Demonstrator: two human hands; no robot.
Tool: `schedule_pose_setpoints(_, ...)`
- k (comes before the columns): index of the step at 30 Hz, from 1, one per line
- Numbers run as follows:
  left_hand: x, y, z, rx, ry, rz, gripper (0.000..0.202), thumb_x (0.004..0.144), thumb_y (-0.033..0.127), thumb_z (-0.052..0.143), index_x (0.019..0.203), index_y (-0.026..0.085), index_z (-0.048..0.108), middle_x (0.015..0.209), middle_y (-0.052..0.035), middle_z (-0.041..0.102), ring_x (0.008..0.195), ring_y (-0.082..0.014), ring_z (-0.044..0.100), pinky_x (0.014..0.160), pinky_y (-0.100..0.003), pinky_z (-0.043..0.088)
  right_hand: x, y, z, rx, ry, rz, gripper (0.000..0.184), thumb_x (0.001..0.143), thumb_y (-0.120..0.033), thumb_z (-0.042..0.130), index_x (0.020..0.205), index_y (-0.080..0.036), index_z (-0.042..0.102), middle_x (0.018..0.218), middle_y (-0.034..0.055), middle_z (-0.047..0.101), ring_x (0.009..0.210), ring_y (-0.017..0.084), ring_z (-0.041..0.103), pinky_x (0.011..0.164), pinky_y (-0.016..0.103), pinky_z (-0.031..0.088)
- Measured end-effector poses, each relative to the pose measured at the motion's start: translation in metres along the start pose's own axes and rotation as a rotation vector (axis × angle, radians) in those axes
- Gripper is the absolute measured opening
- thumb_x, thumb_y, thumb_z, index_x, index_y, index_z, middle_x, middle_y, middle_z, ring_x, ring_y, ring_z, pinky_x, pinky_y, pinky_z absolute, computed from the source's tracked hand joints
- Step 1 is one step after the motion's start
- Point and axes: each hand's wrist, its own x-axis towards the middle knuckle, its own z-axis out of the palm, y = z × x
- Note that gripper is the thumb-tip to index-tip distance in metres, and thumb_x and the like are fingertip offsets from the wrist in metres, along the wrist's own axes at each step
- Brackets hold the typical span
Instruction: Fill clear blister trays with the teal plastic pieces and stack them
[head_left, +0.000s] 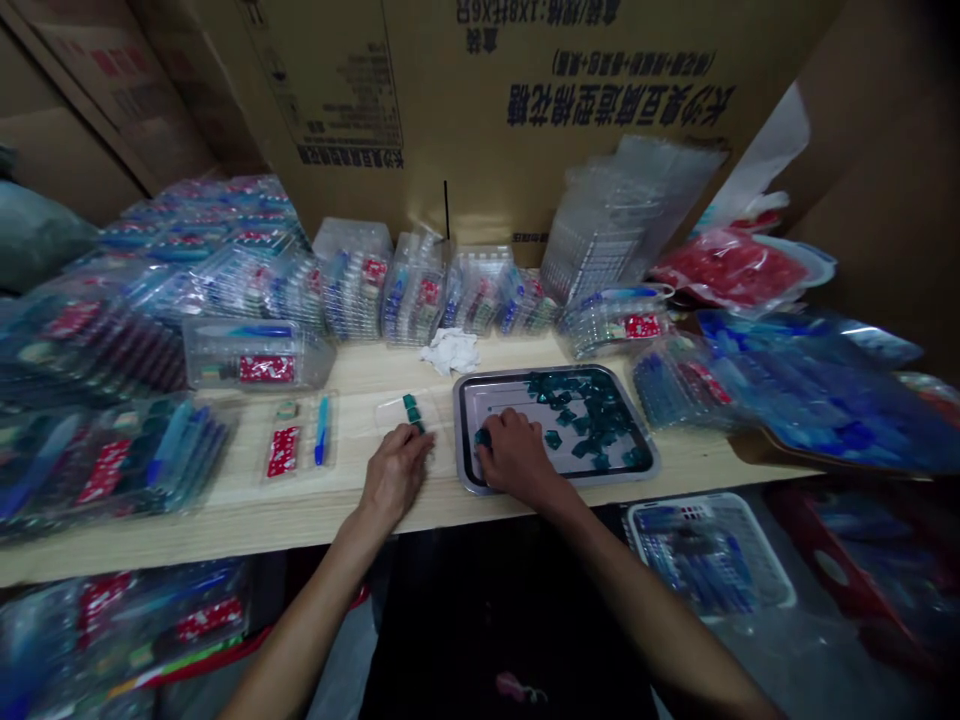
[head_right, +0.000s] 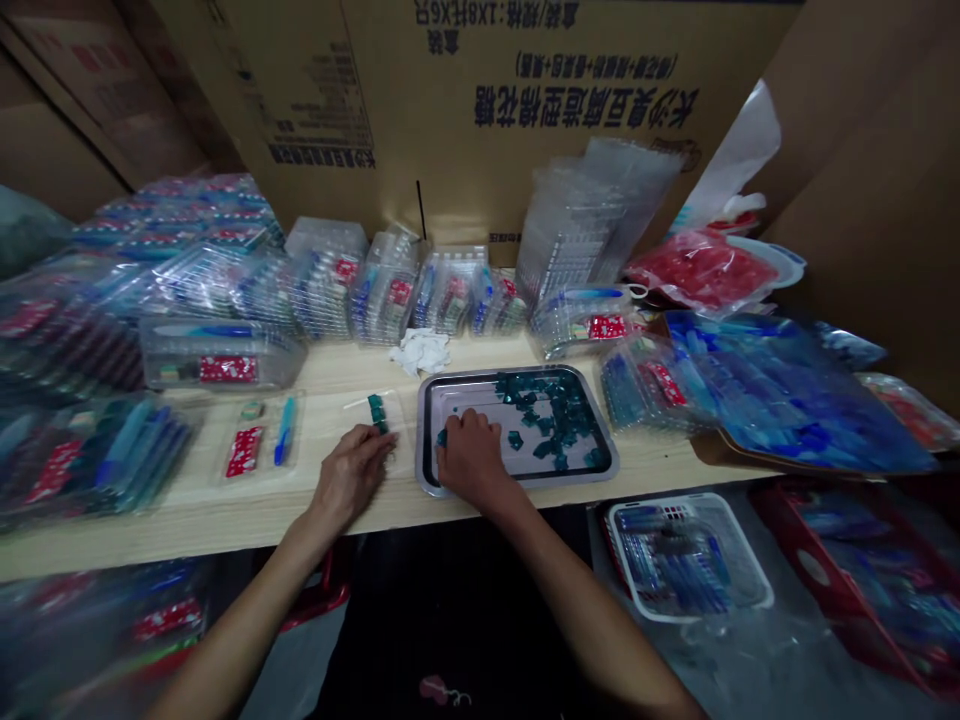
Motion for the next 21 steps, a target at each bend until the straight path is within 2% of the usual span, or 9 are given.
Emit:
schedule_pose_setpoints(3,-0.006,0.011,-0.016,-0.071,0.092,-0.064,0.031,0.091,0.026,0.052,0.119,0.023,0.066,0.104,-0.0096,0.067,0.096,-0.0222,0.061,0.086,-0.036,0.05,0.003,-0.003,0.001,0.041,0.036,0.006,0.02,0.084,-0.022,0.055,0.101,-0.013,0.057,0.108,0.018,0.06,0.102,0.031,0.053,0.087,0.044,0.037)
schedule_pose_setpoints(6,0.0,0.036,-0.025,-0.274,0.199,-0.213,0.029,0.089,0.031,0.056,0.113,0.021,0.068,0.108,-0.0099,0.067,0.098,-0.0221,0.063,0.088,-0.035,0.05,0.008,0.004,0.005,0.316,0.136,0.035,0.014,0.084,-0.02,0.051,0.098,-0.017,0.053,0.095,0.0101,0.063,0.091,0.025,0.057,0.083,0.039,0.04)
schedule_pose_setpoints(8,0.01,0.055,-0.019,-0.537,0.147,-0.37,0.026,0.087,0.035,0.06,0.105,0.019,0.07,0.097,-0.0075,0.07,0.086,-0.0194,0.065,0.079,-0.031,0.052,0.012,0.008,0.008,0.614,0.17,0.05,0.011,0.086,-0.026,0.05,0.094,-0.019,0.05,0.083,0.0044,0.061,0.079,0.02,0.058,0.076,0.034,0.043)
schedule_pose_setpoints(11,0.026,0.076,0.0,-0.93,-0.001,-0.578,0.032,0.077,0.041,0.072,0.096,0.016,0.072,0.078,-0.0032,0.07,0.065,-0.0139,0.062,0.063,-0.025,0.049,0.017,0.01,0.011,0.981,0.16,0.062,0.016,0.085,-0.037,0.052,0.088,-0.021,0.049,0.075,0.0002,0.058,0.07,0.016,0.056,0.066,0.029,0.044)
schedule_pose_setpoints(13,0.034,0.084,0.014,-1.082,-0.021,-0.646,0.034,0.07,0.041,0.078,0.09,0.015,0.072,0.071,-0.0011,0.068,0.058,-0.0106,0.058,0.058,-0.022,0.046,0.017,0.009,0.01,1.065,0.182,0.082,0.019,0.083,-0.039,0.054,0.085,-0.022,0.049,0.075,-0.0005,0.057,0.069,0.015,0.054,0.064,0.028,0.044)
schedule_pose_setpoints(15,0.037,0.087,0.022,-1.171,0.014,-0.687,0.034,0.066,0.041,0.082,0.086,0.014,0.072,0.067,0.0006,0.066,0.056,-0.0087,0.056,0.056,-0.02,0.043,0.013,0.008,0.008,1.091,0.197,0.092,0.02,0.083,-0.04,0.056,0.084,-0.022,0.049,0.074,-0.0014,0.055,0.068,0.015,0.053,0.063,0.028,0.043)
schedule_pose_setpoints(18,0.038,0.087,0.024,-1.243,0.035,-0.738,0.035,0.062,0.04,0.085,0.081,0.014,0.072,0.066,0.0008,0.066,0.057,-0.0082,0.058,0.058,-0.019,0.045,0.006,0.006,0.002,1.13,0.17,0.08,0.02,0.082,-0.041,0.057,0.082,-0.022,0.049,0.072,-0.0025,0.053,0.066,0.014,0.05,0.061,0.027,0.041)
schedule_pose_setpoints(21,0.036,0.084,0.021,-1.243,0.037,-0.747,0.038,0.061,0.041,0.085,0.083,0.014,0.071,0.069,0.0005,0.067,0.057,-0.0082,0.058,0.058,-0.019,0.044,0.002,0.003,-0.006,1.219,0.093,0.072,0.02,0.081,-0.04,0.058,0.083,-0.022,0.049,0.072,-0.0025,0.054,0.065,0.013,0.051,0.06,0.026,0.041)
